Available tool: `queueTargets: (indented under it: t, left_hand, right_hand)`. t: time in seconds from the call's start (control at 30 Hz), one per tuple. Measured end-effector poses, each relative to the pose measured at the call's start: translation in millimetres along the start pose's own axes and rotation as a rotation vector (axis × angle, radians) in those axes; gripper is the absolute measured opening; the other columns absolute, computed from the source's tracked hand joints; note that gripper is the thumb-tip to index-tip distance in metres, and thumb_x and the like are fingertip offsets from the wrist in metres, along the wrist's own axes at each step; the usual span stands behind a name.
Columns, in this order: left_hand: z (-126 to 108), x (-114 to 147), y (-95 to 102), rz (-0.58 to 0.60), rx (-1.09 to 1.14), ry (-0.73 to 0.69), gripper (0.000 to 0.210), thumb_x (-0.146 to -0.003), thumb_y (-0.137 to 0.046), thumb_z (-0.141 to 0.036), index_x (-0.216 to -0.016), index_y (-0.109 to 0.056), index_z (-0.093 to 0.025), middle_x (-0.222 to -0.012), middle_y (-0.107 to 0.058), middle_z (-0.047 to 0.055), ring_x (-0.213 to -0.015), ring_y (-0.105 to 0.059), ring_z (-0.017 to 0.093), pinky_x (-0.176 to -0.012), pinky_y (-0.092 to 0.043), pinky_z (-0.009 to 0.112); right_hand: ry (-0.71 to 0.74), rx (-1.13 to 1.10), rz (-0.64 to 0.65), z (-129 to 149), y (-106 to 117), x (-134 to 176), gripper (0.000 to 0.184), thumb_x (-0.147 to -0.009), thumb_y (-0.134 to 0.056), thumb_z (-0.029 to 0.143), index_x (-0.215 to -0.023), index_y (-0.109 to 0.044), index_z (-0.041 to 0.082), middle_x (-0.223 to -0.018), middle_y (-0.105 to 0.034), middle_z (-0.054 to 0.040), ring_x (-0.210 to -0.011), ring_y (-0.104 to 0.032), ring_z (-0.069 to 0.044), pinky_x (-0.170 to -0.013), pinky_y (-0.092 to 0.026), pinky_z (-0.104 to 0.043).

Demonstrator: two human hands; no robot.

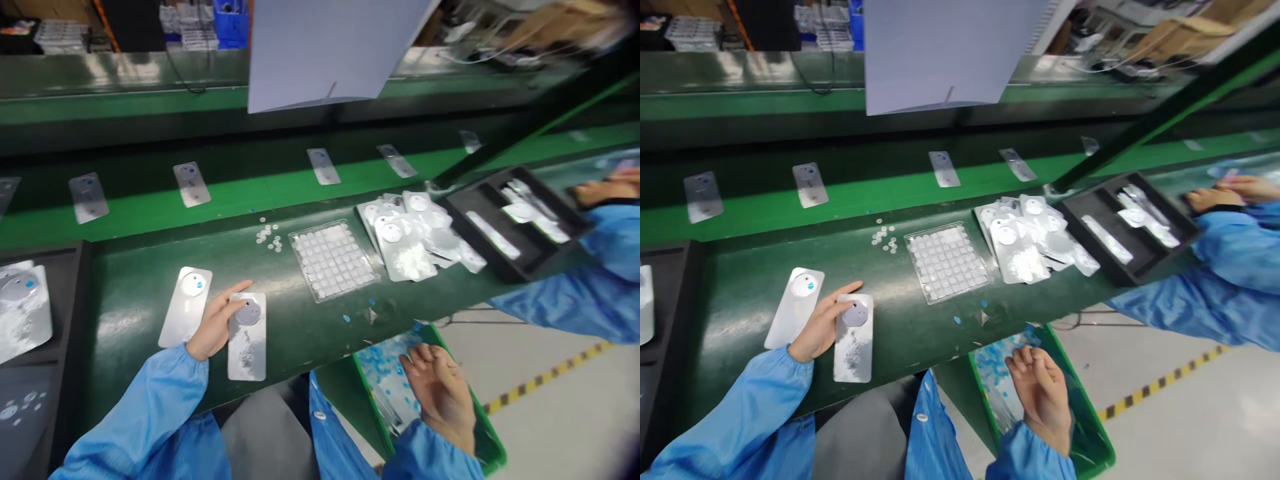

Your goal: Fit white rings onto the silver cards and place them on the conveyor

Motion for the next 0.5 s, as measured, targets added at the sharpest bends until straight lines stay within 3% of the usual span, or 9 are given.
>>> queueTargets:
  t: [0.07, 0.17, 0.27, 0.33, 0.4, 0.5]
  left_hand:
    - [-3.8, 3.2, -0.4, -0.016, -0.13, -0.035, 0.076, -0.074, -0.09, -0.033, -0.142, -0.06, -0.017, -0.1, -0.08, 0.006, -0.09, -0.074, 0.02, -0.081, -0.054, 0.026]
    - [-3.2, 3.3, 0.2, -0.056, -0.244, -0.062, 0.079, -0.072, -0.093, -0.037, -0.14, -0.058, -0.02, -0.09, -0.077, 0.0, -0.083, -0.071, 0.015, -0.077, -0.053, 0.022]
    - [-2.5, -10.8, -19.1, -0.034, -0.342, -0.048, 0.074, -0.076, -0.089, -0.046, -0.138, -0.057, -0.023, -0.096, -0.076, 0.001, -0.083, -0.07, 0.018, -0.077, -0.053, 0.025]
    - [-10.8, -28.8, -57.8, 0.038, -0.472, -0.106, 0.066, -0.078, -0.085, -0.047, -0.134, -0.061, -0.023, -0.103, -0.076, 0.004, -0.091, -0.07, 0.022, -0.083, -0.053, 0.03]
    - [-25.7, -48.4, -117.3, 0.108, -0.602, -0.25, 0.054, -0.079, -0.084, -0.04, -0.126, -0.067, -0.02, -0.115, -0.074, 0.009, -0.111, -0.068, 0.028, -0.099, -0.05, 0.036]
    - [-38.9, -70.7, -222.2, 0.159, -0.652, -0.396, 0.047, -0.087, -0.073, -0.022, -0.133, -0.064, -0.015, -0.143, -0.062, 0.016, -0.136, -0.055, 0.032, -0.117, -0.038, 0.041]
  right_hand:
    - [-0.022, 0.124, -0.136, -24.7, 38.0, -2.2, 0.055, -0.084, -0.061, 0.075, -0.058, -0.054, 0.027, -0.059, -0.054, 0.0025, -0.049, -0.051, -0.016, -0.05, -0.05, -0.03]
    - [-0.086, 0.273, -0.339, -64.2, 72.3, -1.8, 0.047, -0.101, -0.06, 0.057, -0.072, -0.064, 0.019, -0.066, -0.064, 0.0031, -0.056, -0.06, -0.013, -0.064, -0.055, -0.029]
    - [-0.165, 0.364, -0.454, -98.5, 87.5, -2.2, 0.036, -0.092, -0.078, 0.046, -0.072, -0.066, 0.018, -0.061, -0.064, 0.0019, -0.054, -0.061, -0.016, -0.061, -0.052, -0.032]
    - [-0.185, 0.385, -0.459, -111.0, 91.0, -1.9, 0.037, -0.082, -0.086, 0.044, -0.061, -0.065, 0.021, -0.054, -0.062, -0.0026, -0.05, -0.061, -0.022, -0.054, -0.048, -0.036]
    - [-0.157, 0.385, -0.431, -110.7, 89.5, -1.9, 0.038, -0.082, -0.086, 0.044, -0.058, -0.065, 0.024, -0.054, -0.063, -0.0067, -0.049, -0.062, -0.024, -0.051, -0.046, -0.038]
    - [-0.007, 0.349, -0.335, -85.0, 66.5, -9.9, 0.026, -0.097, -0.073, 0.044, -0.083, -0.072, 0.022, -0.081, -0.072, -0.007, -0.067, -0.067, -0.019, -0.059, -0.054, -0.03]
Point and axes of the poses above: each hand's wrist, its own x-axis away from the middle knuckle, its own y-axis out of the back of the hand, z = x × y, the point moved 8 cm from there along -x, towards the middle knuckle
